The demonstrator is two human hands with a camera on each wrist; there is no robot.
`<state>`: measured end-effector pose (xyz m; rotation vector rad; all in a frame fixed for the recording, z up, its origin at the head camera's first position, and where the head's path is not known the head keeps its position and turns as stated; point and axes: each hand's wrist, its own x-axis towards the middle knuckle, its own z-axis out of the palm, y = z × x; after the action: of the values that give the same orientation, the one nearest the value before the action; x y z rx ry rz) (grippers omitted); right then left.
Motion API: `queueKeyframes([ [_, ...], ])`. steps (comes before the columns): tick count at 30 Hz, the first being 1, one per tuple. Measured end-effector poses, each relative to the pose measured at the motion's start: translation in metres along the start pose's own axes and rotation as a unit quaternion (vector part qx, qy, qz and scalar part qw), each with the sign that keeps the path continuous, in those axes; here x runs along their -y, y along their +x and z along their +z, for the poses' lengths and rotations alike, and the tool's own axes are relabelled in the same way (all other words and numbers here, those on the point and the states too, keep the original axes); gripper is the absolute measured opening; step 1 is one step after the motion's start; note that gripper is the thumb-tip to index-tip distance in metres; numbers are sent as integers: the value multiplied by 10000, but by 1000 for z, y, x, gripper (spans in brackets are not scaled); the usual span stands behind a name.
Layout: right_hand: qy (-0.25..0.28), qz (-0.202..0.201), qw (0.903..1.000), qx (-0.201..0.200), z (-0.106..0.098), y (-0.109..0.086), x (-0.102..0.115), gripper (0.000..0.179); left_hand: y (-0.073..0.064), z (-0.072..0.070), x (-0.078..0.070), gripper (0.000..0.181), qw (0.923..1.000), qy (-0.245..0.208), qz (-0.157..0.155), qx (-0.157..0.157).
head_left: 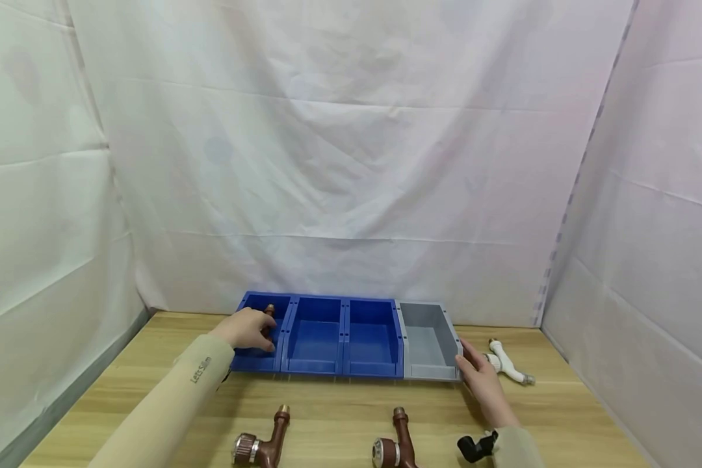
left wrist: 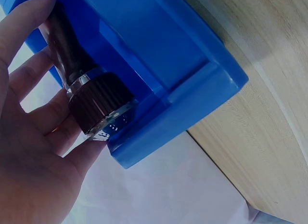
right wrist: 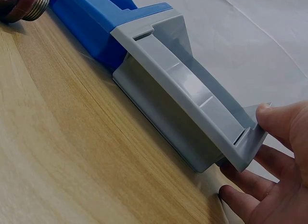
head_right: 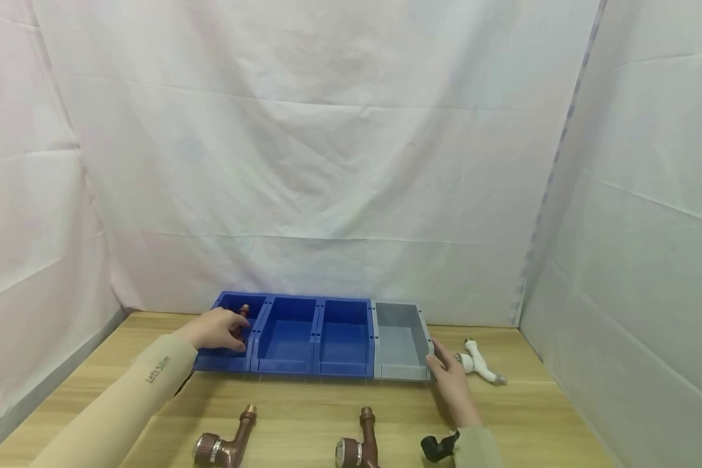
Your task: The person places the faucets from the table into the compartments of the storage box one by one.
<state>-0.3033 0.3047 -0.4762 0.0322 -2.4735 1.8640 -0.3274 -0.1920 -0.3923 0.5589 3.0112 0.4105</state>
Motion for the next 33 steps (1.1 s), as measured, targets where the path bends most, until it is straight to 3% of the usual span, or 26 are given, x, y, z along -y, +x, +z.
queueKeyframes([
  [19, -10, -53, 10000, -76, 6, 2, -2, 56, 2, 5, 4, 51, 9999, 140, -20, 46],
  [33, 3, -163, 9998, -114, 10, 3, 2, 56, 11, 9, 9, 41, 9998, 176, -30, 57],
])
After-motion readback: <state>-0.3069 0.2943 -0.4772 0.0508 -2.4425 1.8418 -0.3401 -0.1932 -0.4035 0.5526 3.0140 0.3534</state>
